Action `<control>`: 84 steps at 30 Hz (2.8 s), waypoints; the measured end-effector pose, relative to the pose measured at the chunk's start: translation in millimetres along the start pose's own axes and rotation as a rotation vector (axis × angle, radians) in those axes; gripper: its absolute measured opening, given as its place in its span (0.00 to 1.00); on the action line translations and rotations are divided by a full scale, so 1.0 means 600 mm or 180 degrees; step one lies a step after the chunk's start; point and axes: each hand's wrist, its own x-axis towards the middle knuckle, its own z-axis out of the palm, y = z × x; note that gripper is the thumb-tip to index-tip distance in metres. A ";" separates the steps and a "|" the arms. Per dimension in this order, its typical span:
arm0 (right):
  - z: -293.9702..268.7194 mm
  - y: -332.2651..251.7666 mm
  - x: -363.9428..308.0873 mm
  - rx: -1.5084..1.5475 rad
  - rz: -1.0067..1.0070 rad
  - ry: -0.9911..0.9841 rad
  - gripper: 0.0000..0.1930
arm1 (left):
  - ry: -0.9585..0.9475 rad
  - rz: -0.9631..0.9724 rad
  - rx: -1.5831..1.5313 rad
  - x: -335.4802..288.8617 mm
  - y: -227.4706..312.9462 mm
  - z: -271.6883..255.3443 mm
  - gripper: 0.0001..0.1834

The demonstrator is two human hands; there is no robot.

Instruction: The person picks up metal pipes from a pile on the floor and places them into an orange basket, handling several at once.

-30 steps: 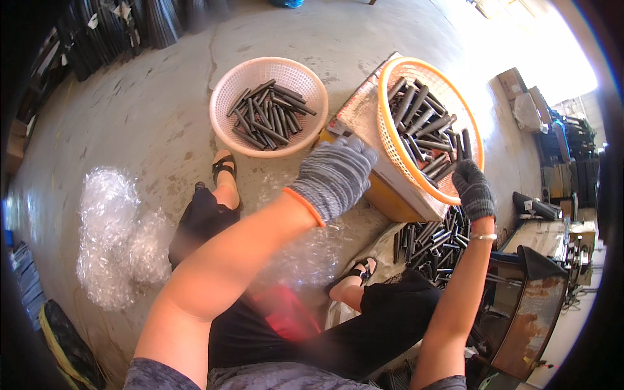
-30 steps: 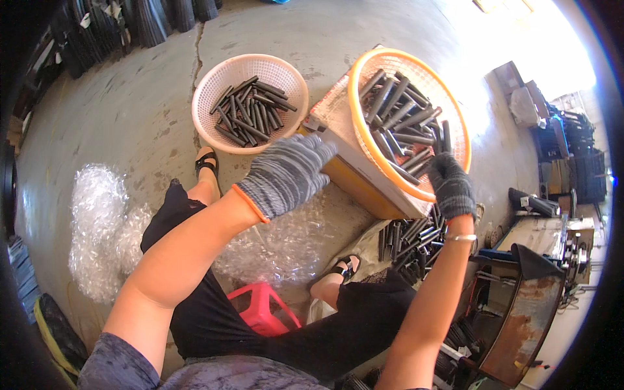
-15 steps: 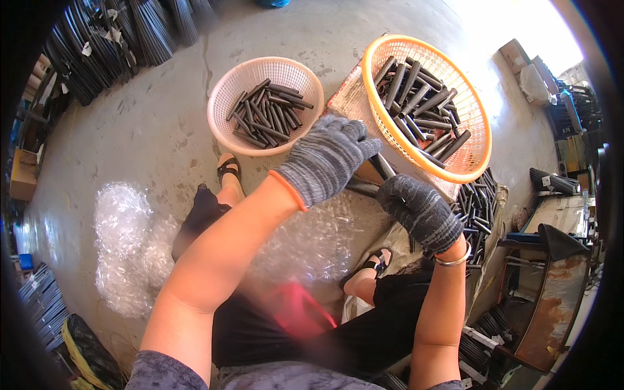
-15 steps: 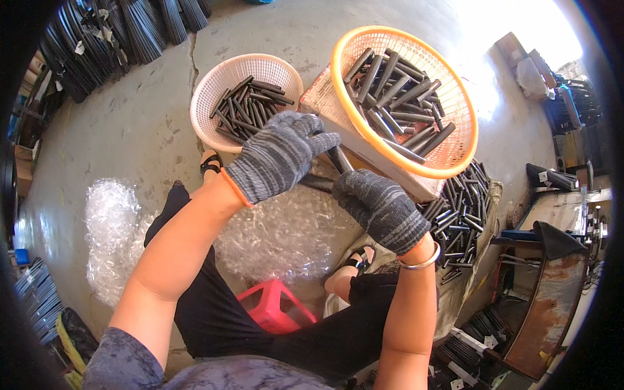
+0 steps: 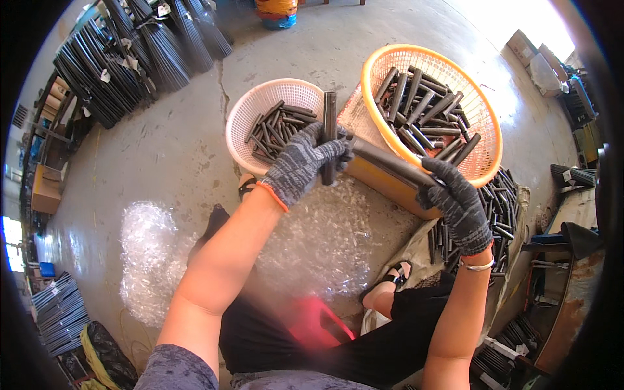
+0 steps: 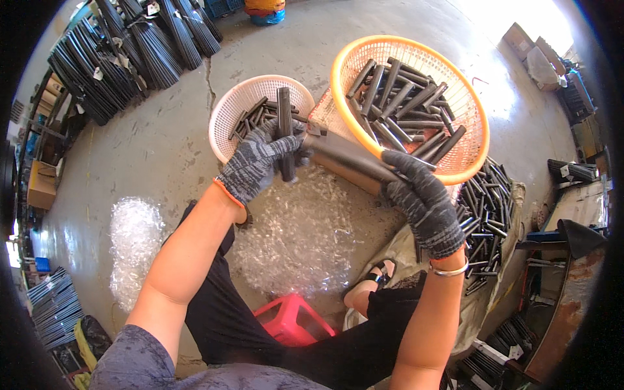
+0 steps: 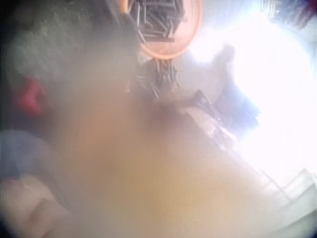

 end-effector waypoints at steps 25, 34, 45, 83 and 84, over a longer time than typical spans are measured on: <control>0.076 0.030 0.044 0.0002 0.0017 -0.0010 0.17 | -0.1046 0.0465 -0.0494 -0.010 -0.024 0.064 0.17; 0.070 0.027 0.050 0.0527 -0.0293 0.0377 0.19 | -0.1447 0.0768 0.0802 -0.002 -0.050 0.056 0.19; 0.077 0.181 0.029 -0.0812 0.0735 -0.0910 0.13 | -0.0470 0.0325 0.0508 -0.019 -0.021 0.030 0.17; 0.077 0.004 0.028 0.0465 0.0999 -0.0938 0.11 | -0.1313 -0.0140 0.0896 -0.030 -0.019 0.029 0.16; 0.077 0.009 0.029 0.0573 0.0998 -0.0841 0.11 | -0.1420 0.0008 0.0788 -0.031 -0.017 0.032 0.17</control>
